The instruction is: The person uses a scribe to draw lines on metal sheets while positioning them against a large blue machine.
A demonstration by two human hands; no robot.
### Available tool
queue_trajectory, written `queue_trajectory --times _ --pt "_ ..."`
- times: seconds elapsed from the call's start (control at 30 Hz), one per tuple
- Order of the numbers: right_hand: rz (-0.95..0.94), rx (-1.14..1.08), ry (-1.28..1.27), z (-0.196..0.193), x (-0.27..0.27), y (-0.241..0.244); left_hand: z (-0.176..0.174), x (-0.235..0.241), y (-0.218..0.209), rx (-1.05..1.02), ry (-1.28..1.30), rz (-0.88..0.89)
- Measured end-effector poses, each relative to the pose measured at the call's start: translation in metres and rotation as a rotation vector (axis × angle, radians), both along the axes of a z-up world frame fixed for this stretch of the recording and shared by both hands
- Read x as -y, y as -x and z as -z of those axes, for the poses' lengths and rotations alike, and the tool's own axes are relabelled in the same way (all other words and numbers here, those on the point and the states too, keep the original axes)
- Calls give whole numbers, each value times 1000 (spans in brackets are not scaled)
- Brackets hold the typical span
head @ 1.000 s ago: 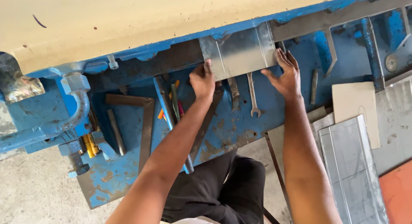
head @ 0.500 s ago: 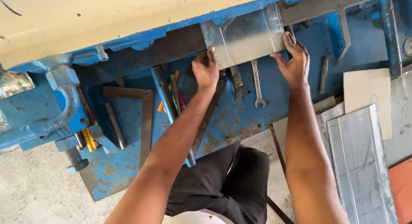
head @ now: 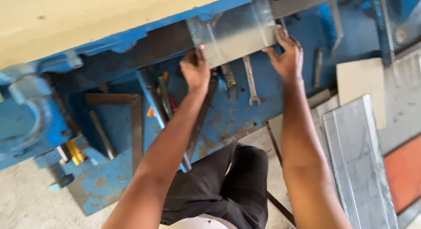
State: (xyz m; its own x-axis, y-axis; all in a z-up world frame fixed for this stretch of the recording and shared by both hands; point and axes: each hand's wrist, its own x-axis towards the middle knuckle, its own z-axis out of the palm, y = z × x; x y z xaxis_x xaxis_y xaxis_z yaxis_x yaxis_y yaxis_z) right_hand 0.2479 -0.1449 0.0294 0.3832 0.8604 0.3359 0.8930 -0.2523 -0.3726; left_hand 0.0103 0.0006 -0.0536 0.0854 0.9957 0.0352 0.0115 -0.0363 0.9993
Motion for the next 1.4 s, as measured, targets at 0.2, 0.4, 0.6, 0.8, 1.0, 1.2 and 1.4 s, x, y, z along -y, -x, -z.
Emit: queue_trajectory --times 0.2,0.4,0.6,0.8,1.0,1.2,1.4 --pt "46 -77 -13 -4 -5 8 -29 1 8 177 373 75" --pt "57 -71 -13 -1 -5 7 -52 1 11 156 354 92" --pt "74 -47 2 4 -4 5 -54 2 11 171 370 91" --pt "75 -54 -12 5 -5 5 -47 -1 11 158 359 96" --pt "90 -32 -6 4 -4 5 -57 2 12 168 382 120" --pt "78 -16 -8 9 -2 0 -23 3 9 147 248 98" --pt "18 -35 -11 0 -2 0 5 2 7 116 153 46"
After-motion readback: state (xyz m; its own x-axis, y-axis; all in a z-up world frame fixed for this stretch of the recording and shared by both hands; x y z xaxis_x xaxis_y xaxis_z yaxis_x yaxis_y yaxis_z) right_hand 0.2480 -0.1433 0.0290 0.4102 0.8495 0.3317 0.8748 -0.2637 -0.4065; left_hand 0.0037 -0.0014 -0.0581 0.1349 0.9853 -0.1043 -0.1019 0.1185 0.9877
